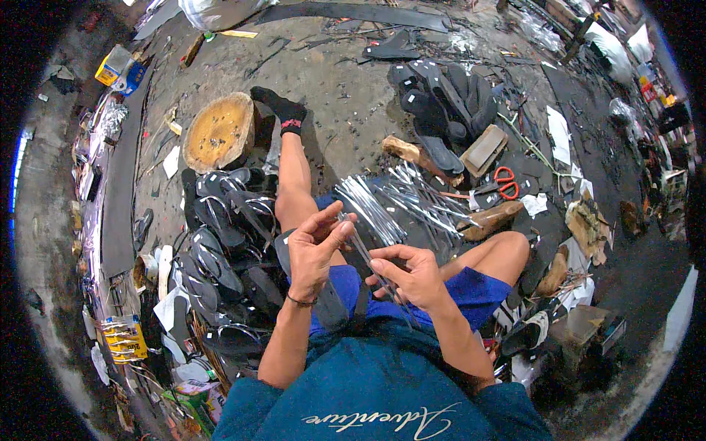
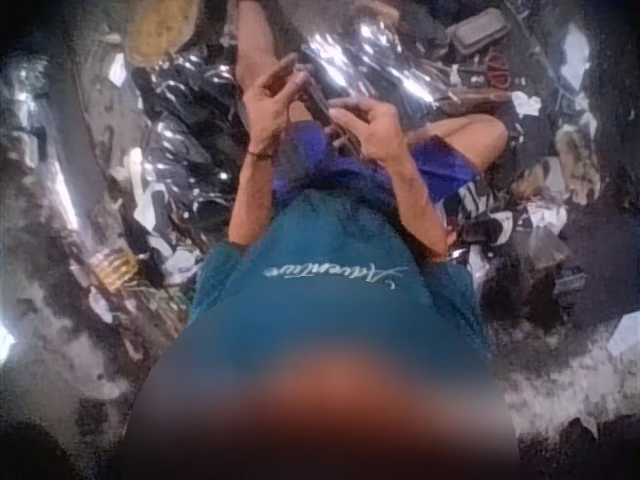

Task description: The person sits on the floor and repeatedly inserts metal zip ties into holes on black shoe soles, then pulls and tightens them by hand. The person handles multiple soles and a bundle of zip ties, working one at a time.

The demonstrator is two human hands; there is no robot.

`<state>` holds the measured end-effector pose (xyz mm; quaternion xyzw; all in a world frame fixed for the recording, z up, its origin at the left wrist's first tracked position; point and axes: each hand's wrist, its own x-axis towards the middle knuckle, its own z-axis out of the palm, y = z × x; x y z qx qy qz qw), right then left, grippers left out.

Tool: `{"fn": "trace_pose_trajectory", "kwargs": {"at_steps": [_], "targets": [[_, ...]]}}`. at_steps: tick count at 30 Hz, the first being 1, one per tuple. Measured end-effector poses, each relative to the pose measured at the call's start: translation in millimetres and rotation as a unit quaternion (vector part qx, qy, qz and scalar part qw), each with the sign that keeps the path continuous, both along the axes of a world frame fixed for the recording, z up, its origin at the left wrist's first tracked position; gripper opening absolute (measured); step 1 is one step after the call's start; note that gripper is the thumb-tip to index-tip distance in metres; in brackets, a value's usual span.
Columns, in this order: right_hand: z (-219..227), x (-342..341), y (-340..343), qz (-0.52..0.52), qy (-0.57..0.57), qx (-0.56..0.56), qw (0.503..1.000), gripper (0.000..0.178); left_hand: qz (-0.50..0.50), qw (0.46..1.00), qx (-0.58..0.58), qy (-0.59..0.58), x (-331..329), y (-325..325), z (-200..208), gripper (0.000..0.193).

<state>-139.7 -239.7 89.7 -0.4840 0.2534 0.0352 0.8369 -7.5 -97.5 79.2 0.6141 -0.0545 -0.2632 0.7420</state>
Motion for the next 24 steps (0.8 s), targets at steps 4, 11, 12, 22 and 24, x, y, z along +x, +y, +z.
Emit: {"fn": "trace_pose_trajectory", "kwargs": {"at_steps": [4,11,12,22,24], "targets": [[-4.7,-1.9,2.0,0.017,0.003,0.016,1.0,0.023,-0.026,1.0,-0.001,-0.006,-5.5,-2.2,-2.7,0.033],[-27.9,-0.8,-20.2,-0.173,0.072,-0.316,0.93,0.018,0.204,0.967,-0.032,-0.151,19.3,1.3,15.3,0.011],[-30.5,2.0,-23.6,-0.247,0.073,-0.224,0.94,0.02,0.249,0.948,-0.035,-0.195,16.7,3.2,18.4,0.008],[-23.5,29.3,-16.3,-0.155,-0.069,-0.004,0.985,0.019,-0.102,0.968,0.025,-0.227,-38.5,-7.2,15.6,0.04],[-18.2,21.3,-9.9,-0.105,-0.067,-0.057,0.991,0.018,0.041,0.997,-0.032,-0.05,-13.1,-16.8,14.3,0.05]]}}
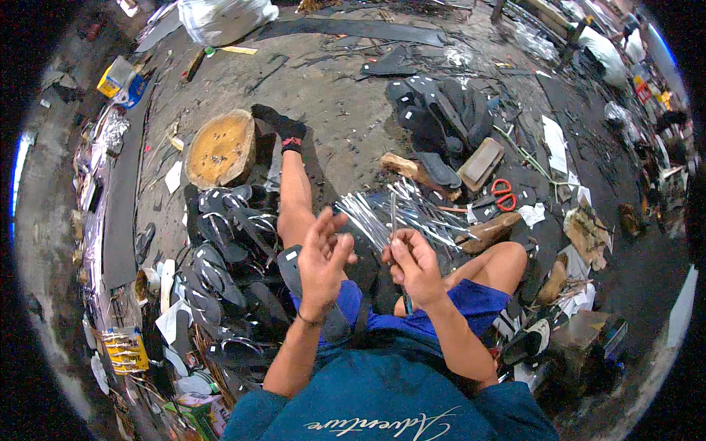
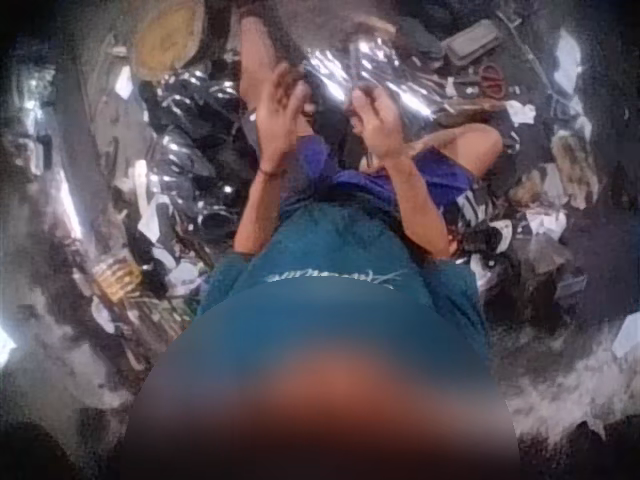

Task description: The person sits on the floor and repeatedly inserts metal zip ties into holes on black shoe soles, then pulls and tightens them by hand. The person handles multiple soles and a bundle of zip ties, working one at a time.

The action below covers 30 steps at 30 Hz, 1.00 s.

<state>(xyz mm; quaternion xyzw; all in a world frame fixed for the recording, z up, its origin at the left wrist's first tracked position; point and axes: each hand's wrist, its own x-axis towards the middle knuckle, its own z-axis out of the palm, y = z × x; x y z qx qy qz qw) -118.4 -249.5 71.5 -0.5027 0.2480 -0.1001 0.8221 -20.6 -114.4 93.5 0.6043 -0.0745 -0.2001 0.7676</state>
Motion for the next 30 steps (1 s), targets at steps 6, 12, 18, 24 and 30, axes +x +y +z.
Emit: {"fn": "trace_pose_trajectory", "kwargs": {"at_steps": [6,12,18,24,30], "targets": [[9.1,-17.7,16.7,0.04,0.081,-0.052,0.995,0.022,-0.05,0.998,0.031,0.02,20.5,-8.2,3.2,0.033],[14.5,-18.4,15.2,-0.009,0.008,-0.054,0.998,0.022,-0.07,0.996,0.037,0.037,15.3,0.8,2.5,0.031],[16.8,-20.5,13.2,0.07,0.04,-0.08,0.993,0.023,-0.074,0.995,0.059,0.039,15.5,7.0,-1.9,0.034],[14.4,-19.1,13.1,0.088,0.056,-0.083,0.991,0.023,-0.062,0.994,0.066,0.054,14.5,7.0,-1.0,0.037],[11.2,-15.3,10.9,0.104,0.038,-0.04,0.993,0.022,-0.052,0.992,0.112,0.02,14.6,3.9,2.9,0.033]]}}
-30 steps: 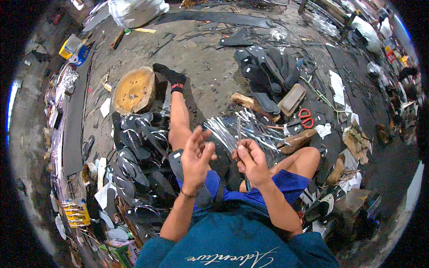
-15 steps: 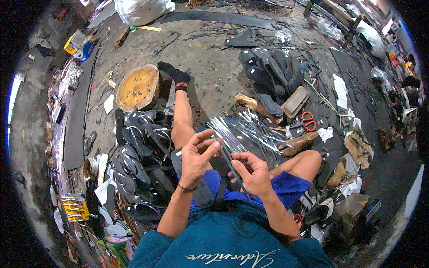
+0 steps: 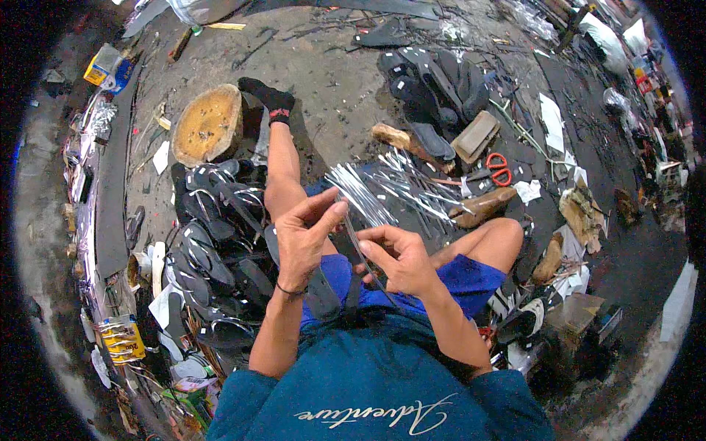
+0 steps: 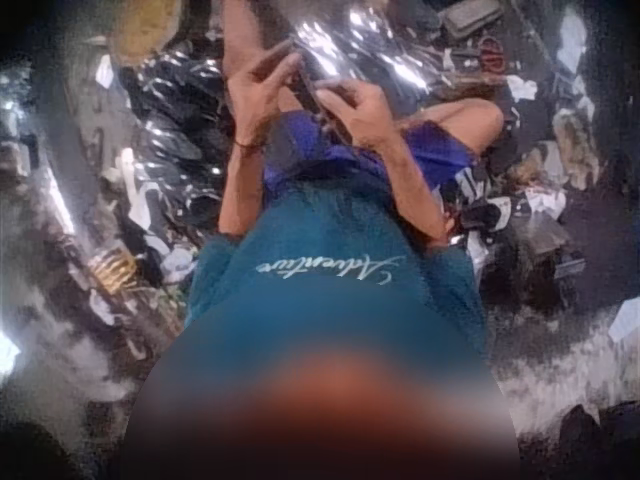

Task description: The person sits on the floor and repeatedly inserts metal zip ties into holes on black shoe soles, then pulls and tightens them by hand. The person handles multiple soles and a bundle of zip ties, working one at a time.

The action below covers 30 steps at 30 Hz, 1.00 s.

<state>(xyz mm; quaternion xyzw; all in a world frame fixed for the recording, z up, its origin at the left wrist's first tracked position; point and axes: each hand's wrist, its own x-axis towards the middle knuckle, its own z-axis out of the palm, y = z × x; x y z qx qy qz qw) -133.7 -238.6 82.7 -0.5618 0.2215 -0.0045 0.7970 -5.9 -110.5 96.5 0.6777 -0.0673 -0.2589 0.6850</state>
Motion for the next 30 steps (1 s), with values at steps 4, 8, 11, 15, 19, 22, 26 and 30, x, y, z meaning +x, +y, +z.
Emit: {"fn": "trace_pose_trajectory", "kwargs": {"at_steps": [4,8,11,15,19,22,26,30], "targets": [[0.8,11.5,4.9,-0.062,-0.079,-0.187,0.977,0.021,0.002,0.996,0.003,-0.088,-11.7,-3.5,1.3,0.024],[2.3,24.4,8.9,-0.095,-0.137,-0.419,0.893,0.021,0.02,0.983,0.107,-0.146,-22.4,0.1,5.1,0.025],[1.6,26.9,12.7,-0.116,-0.16,-0.464,0.863,0.02,0.025,0.984,0.081,-0.157,-26.8,5.8,1.3,0.026],[-3.4,25.8,15.8,-0.088,-0.128,-0.448,0.881,0.019,-0.019,0.991,0.092,-0.099,-27.3,29.4,-23.9,0.032],[-7.9,28.5,16.4,-0.087,-0.113,-0.384,0.912,0.015,0.081,0.795,0.426,-0.423,-9.7,75.2,-62.2,0.078],[-7.0,32.0,19.5,-0.061,-0.117,-0.358,0.924,0.017,0.021,0.903,0.405,-0.14,-6.6,99.4,-77.2,0.085],[-0.7,34.8,29.7,0.022,-0.039,-0.276,0.96,0.019,0.052,0.995,0.043,-0.072,-19.9,98.4,-62.8,0.067],[6.3,38.9,37.1,0.069,-0.077,-0.275,0.956,0.021,0.042,0.993,0.075,-0.077,-35.3,89.3,-22.7,0.051]]}}
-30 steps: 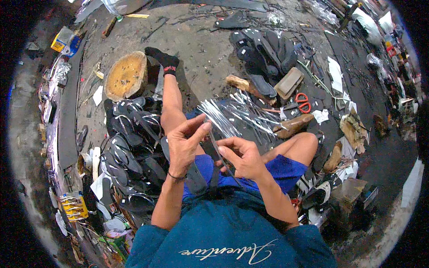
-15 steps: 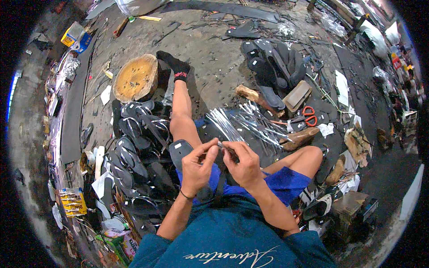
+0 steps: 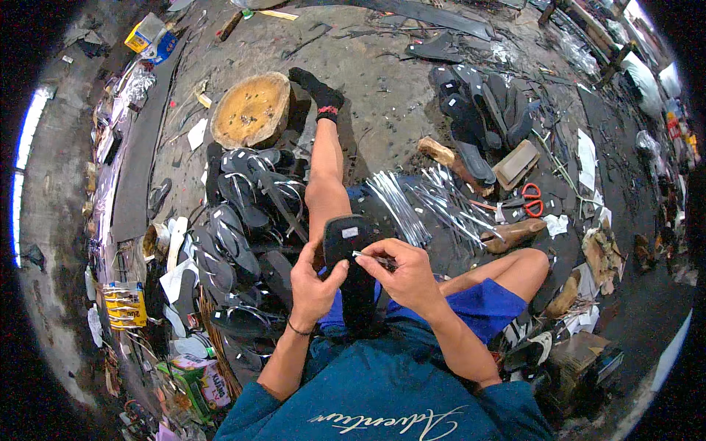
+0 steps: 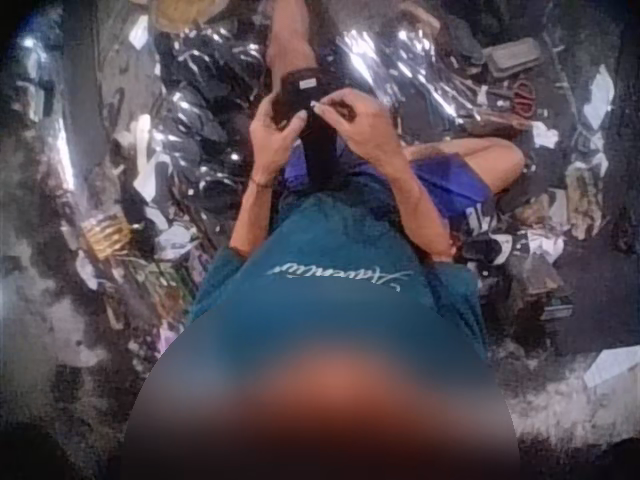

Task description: The person sits on the floor and repeatedly inserts metal zip ties into holes on black shoe soles, then pulls and tightens them by hand. The person handles multiple soles and a bundle of zip ties, working one at a time.

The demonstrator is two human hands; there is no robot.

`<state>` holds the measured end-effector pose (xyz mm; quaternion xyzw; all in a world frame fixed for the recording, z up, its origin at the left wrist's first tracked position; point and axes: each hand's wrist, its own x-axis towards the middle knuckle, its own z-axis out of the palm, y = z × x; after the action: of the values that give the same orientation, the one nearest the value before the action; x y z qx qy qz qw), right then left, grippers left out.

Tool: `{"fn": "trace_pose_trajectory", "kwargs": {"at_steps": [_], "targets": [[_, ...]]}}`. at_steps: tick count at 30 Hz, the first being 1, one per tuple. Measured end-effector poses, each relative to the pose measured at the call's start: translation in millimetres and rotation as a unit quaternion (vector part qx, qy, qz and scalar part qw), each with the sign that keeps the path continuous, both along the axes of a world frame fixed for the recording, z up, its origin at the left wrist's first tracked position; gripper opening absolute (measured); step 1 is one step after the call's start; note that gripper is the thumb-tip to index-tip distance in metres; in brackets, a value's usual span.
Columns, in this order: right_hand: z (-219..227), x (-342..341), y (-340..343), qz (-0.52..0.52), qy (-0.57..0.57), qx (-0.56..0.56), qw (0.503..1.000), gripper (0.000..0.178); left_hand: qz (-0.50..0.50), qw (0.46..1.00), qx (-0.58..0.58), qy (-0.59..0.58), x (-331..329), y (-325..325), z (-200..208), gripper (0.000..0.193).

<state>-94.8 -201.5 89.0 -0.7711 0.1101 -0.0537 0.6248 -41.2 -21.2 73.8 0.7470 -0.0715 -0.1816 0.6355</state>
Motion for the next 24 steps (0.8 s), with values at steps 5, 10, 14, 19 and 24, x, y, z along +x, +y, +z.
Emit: {"fn": "trace_pose_trajectory", "kwargs": {"at_steps": [5,10,14,19,24], "targets": [[10.4,-4.0,-6.2,0.021,0.023,-0.072,0.997,0.021,-0.04,0.994,0.079,-0.056,-7.5,-5.2,30.3,0.035],[8.6,-9.8,-4.9,0.001,-0.007,-0.131,0.991,0.017,-0.051,0.992,0.063,-0.1,-19.5,-10.7,31.2,0.028],[-3.6,-16.0,9.7,-0.037,0.046,-0.067,0.996,0.021,-0.039,0.993,0.076,-0.08,-18.7,-9.2,23.9,0.025],[-11.1,-22.6,24.0,-0.014,0.028,-0.081,0.996,0.016,-0.064,0.986,0.123,-0.09,-14.0,1.6,16.4,0.029],[-7.3,-28.3,22.9,-0.057,0.043,-0.175,0.982,0.012,-0.095,0.989,0.063,-0.096,-18.6,7.1,9.0,0.034]]}}
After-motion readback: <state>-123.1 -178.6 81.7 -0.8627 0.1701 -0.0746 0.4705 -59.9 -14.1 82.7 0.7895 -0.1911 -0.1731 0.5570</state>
